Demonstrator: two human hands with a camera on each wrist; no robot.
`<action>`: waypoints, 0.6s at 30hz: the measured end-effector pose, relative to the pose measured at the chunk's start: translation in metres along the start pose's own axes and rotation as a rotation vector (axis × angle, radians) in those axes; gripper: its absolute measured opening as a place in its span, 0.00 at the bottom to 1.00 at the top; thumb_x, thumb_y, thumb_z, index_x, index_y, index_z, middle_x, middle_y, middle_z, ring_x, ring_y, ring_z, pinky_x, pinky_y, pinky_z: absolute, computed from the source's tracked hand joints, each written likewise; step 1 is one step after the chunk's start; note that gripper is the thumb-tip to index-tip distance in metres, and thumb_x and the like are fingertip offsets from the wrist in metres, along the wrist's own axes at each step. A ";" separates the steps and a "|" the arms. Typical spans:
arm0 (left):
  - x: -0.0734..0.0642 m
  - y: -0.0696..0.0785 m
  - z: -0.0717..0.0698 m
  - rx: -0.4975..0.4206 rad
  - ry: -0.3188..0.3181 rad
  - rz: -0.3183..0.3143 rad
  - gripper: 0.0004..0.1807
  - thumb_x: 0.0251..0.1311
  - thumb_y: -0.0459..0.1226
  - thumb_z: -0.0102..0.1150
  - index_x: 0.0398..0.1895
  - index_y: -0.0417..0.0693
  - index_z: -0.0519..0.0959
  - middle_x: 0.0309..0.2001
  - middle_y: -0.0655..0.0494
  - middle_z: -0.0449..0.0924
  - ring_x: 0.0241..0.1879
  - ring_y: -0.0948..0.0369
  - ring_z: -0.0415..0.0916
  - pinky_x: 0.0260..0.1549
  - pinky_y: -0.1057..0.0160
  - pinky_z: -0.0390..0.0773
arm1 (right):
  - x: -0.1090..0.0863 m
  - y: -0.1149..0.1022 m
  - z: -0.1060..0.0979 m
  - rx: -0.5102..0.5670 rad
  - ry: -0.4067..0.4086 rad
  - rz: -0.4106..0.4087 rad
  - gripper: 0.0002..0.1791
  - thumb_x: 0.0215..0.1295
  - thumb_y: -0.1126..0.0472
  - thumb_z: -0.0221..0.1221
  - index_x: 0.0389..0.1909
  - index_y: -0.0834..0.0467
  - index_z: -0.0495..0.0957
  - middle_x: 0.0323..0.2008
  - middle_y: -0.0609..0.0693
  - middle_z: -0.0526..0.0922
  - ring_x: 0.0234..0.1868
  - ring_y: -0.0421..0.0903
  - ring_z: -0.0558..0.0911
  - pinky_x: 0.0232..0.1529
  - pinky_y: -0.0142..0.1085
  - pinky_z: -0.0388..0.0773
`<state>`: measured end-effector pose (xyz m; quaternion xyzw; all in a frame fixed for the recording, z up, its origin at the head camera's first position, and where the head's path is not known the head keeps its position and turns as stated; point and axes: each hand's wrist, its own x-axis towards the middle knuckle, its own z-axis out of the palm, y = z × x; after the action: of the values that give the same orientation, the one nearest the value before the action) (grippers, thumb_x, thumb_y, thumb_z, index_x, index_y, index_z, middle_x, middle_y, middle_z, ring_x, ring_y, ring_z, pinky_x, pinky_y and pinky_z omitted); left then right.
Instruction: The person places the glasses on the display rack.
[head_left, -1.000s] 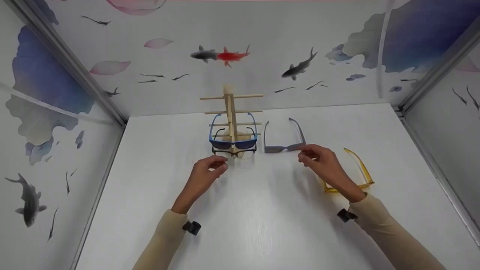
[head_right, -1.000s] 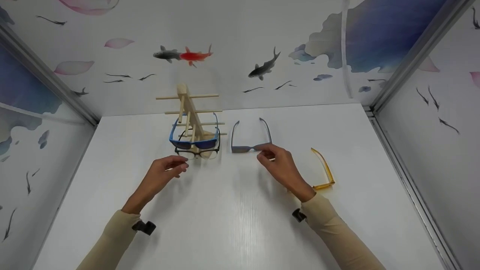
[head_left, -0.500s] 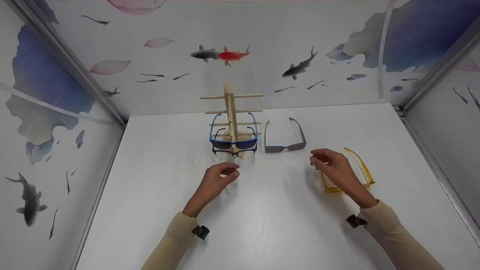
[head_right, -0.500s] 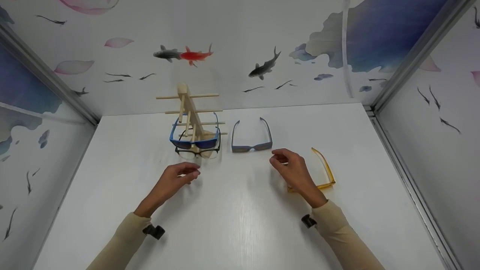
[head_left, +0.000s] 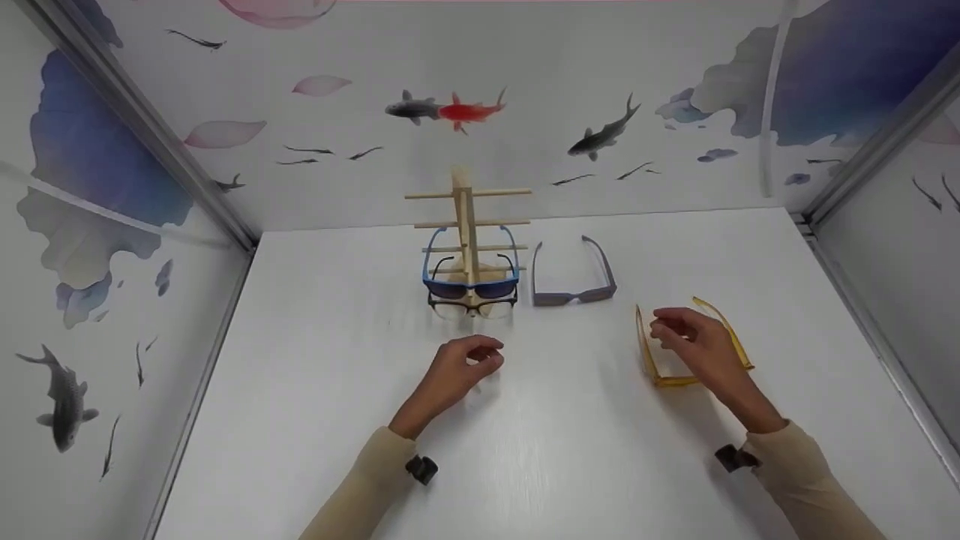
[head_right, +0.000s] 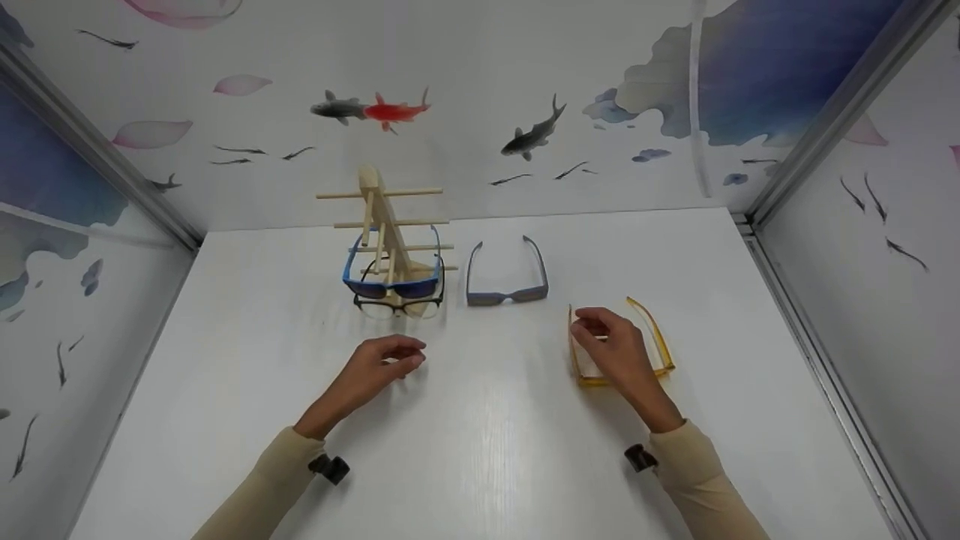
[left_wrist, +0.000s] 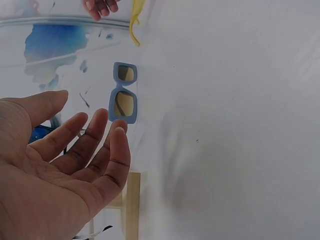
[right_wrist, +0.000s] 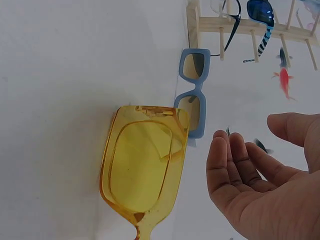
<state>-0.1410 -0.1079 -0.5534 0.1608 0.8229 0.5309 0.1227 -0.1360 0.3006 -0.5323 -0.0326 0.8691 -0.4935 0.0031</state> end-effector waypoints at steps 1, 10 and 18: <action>0.000 0.001 0.002 -0.004 -0.004 -0.004 0.17 0.79 0.37 0.64 0.63 0.35 0.85 0.49 0.52 0.88 0.52 0.55 0.83 0.57 0.52 0.83 | -0.001 0.001 -0.001 0.000 0.008 0.003 0.23 0.83 0.56 0.64 0.67 0.70 0.80 0.55 0.66 0.87 0.48 0.41 0.88 0.49 0.29 0.87; 0.006 -0.002 0.017 -0.037 -0.023 -0.029 0.19 0.79 0.39 0.65 0.64 0.37 0.84 0.52 0.53 0.88 0.55 0.55 0.83 0.59 0.52 0.83 | -0.017 0.014 -0.016 -0.025 0.057 0.022 0.23 0.83 0.56 0.64 0.67 0.69 0.81 0.58 0.67 0.87 0.49 0.30 0.85 0.49 0.23 0.83; 0.013 -0.005 0.032 -0.086 -0.037 -0.033 0.23 0.79 0.41 0.65 0.69 0.37 0.82 0.64 0.46 0.85 0.67 0.48 0.80 0.68 0.46 0.80 | -0.026 0.030 -0.035 -0.139 0.132 -0.018 0.22 0.82 0.57 0.65 0.66 0.68 0.82 0.59 0.64 0.87 0.52 0.20 0.76 0.51 0.13 0.72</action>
<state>-0.1415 -0.0781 -0.5714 0.1518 0.7995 0.5605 0.1536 -0.1127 0.3475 -0.5403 -0.0081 0.8993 -0.4329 -0.0609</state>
